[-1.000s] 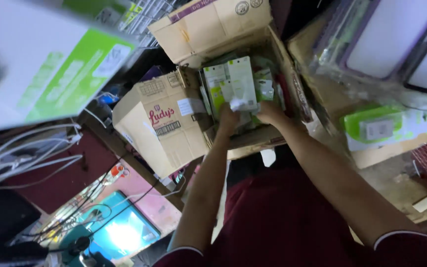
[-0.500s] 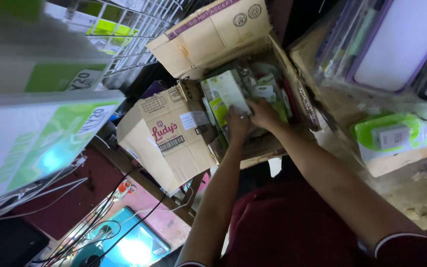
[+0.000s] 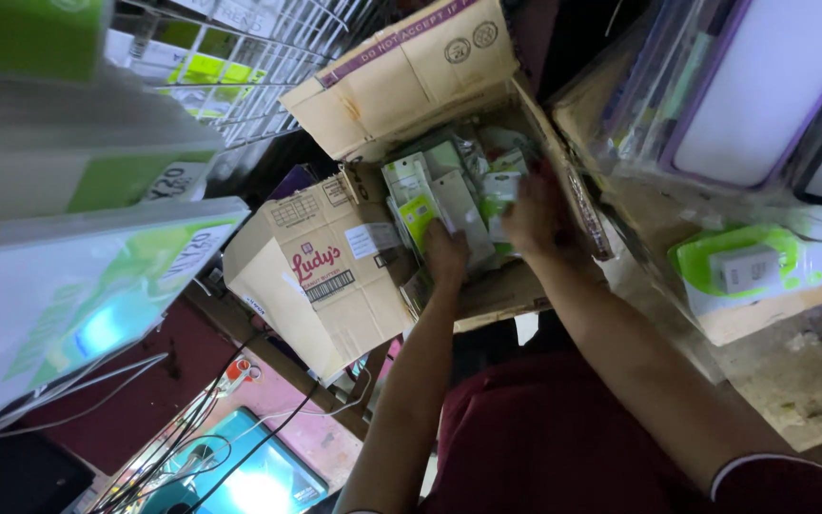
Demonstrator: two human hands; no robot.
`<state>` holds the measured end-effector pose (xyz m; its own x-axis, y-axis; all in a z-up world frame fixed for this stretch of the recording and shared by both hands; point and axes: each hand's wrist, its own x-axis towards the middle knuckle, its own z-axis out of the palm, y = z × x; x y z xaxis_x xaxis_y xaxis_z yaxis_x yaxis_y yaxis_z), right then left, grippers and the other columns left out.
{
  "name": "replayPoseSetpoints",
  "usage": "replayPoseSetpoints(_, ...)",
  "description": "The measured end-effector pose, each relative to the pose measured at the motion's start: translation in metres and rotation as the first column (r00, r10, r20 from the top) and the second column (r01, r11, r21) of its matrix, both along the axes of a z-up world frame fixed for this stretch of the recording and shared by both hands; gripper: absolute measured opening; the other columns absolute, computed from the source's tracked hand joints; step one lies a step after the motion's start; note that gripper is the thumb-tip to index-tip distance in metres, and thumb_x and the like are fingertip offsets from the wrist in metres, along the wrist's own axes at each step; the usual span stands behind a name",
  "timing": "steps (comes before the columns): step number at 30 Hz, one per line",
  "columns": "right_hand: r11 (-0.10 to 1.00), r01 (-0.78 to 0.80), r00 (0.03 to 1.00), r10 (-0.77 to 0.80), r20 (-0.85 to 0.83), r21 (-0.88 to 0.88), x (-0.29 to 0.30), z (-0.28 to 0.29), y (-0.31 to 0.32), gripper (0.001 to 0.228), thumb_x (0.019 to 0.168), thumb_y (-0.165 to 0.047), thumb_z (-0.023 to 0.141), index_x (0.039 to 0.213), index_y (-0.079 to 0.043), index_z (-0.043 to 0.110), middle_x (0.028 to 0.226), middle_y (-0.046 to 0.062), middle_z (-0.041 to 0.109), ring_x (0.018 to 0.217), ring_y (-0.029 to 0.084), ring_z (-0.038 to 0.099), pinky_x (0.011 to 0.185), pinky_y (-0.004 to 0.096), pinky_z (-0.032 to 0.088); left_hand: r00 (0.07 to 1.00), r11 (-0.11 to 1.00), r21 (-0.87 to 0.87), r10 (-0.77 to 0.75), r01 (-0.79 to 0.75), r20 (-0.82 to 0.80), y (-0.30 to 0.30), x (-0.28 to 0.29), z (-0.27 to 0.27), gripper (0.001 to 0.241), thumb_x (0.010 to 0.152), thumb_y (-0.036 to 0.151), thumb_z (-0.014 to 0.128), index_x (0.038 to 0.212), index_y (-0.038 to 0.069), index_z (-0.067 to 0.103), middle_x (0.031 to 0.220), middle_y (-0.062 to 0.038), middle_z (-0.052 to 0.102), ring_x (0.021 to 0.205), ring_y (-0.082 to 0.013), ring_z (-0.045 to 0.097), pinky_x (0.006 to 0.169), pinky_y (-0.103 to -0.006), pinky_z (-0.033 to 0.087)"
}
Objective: The person takes packaged full-glass screen protector boxes out of a cardboard box and hangs them one at a time on a wire display rack. They then pick up a phone with a screen protector still in its retail packaging and handle it while continuing to sort items from the box.
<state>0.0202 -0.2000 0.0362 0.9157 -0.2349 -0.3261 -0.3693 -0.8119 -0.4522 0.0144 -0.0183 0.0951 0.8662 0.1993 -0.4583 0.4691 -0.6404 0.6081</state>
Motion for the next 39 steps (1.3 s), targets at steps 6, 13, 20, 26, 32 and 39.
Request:
replayPoseSetpoints(6, 0.947, 0.163, 0.966, -0.21, 0.151, 0.277, 0.012, 0.007, -0.008, 0.099, 0.072, -0.002, 0.078, 0.155, 0.005, 0.024, 0.157, 0.033, 0.029, 0.149, 0.047, 0.025, 0.125, 0.05, 0.021, 0.99, 0.995, 0.011, -0.096, 0.096, 0.106, 0.014, -0.02, -0.035, 0.037, 0.083, 0.021, 0.078, 0.103, 0.001, 0.054, 0.093, -0.025, 0.062, 0.088, -0.0467, 0.063, 0.078, -0.055, 0.053)
replayPoseSetpoints(13, 0.999, -0.041, 0.998, 0.042, -0.041, 0.015, 0.022, 0.063, -0.014, 0.107, 0.06, -0.006, 0.085, 0.15, 0.003, 0.028, 0.153, 0.035, 0.031, 0.141, 0.051, 0.028, 0.116, 0.051, 0.026, 0.978, 0.997, -0.025, 0.067, -0.073, -0.198, 0.008, -0.011, -0.008, 0.043, 0.084, 0.016, 0.071, 0.119, 0.001, 0.052, 0.104, -0.027, 0.07, 0.093, -0.046, 0.07, 0.083, -0.0544, 0.055)
replayPoseSetpoints(20, 0.963, -0.241, 0.97, 0.234, 0.064, 0.123, 0.076, 0.068, 0.004, 0.06, 0.091, -0.007, 0.061, 0.15, -0.007, 0.049, 0.143, 0.022, 0.057, 0.123, 0.045, 0.057, 0.1, 0.054, 0.05, 0.977, 0.987, -0.029, 0.153, -0.16, -0.15, 0.014, -0.017, -0.018, 0.053, 0.082, 0.008, 0.06, 0.131, -0.001, 0.041, 0.103, -0.033, 0.069, 0.094, -0.0517, 0.068, 0.082, -0.0572, 0.056)
replayPoseSetpoints(26, 0.972, -0.222, 0.969, 0.212, 0.126, 0.073, 0.1, 0.03, 0.039, 0.052, 0.09, -0.018, 0.068, 0.138, -0.001, 0.057, 0.136, 0.025, 0.057, 0.117, 0.046, 0.059, 0.097, 0.055, 0.052, 0.948, 0.985, 0.133, 0.142, -0.108, -0.286, 0.013, -0.029, -0.026, 0.061, 0.086, 0.01, 0.06, 0.137, 0.001, 0.029, 0.098, -0.036, 0.068, 0.092, -0.0539, 0.068, 0.08, -0.0598, 0.054)
replayPoseSetpoints(32, 0.969, 0.105, 0.994, -0.108, 0.003, 0.225, 0.117, -0.014, 0.053, 0.034, 0.089, -0.024, 0.073, 0.117, -0.004, 0.068, 0.121, 0.023, 0.065, 0.11, 0.043, 0.062, 0.092, 0.053, 0.051, 0.939, 0.985, 0.168, 0.095, -0.04, -0.33, 0.018, -0.033, -0.036, 0.066, 0.089, 0.014, 0.062, 0.141, 0.002, 0.023, 0.096, -0.033, 0.07, 0.087, -0.0498, 0.071, 0.076, -0.0577, 0.057)
replayPoseSetpoints(39, 0.953, -0.246, 0.927, 0.177, 0.331, 0.179, 0.093, -0.011, 0.049, 0.007, 0.082, -0.013, 0.067, 0.083, -0.007, 0.064, 0.086, 0.021, 0.061, 0.086, 0.042, 0.061, 0.074, 0.053, 0.05, 0.926, 0.983, 0.164, 0.142, -0.089, -0.35, 0.02, -0.036, -0.038, 0.074, 0.089, 0.014, 0.062, 0.146, 0.002, 0.016, 0.098, -0.035, 0.069, 0.091, -0.0521, 0.068, 0.078, -0.0591, 0.055)
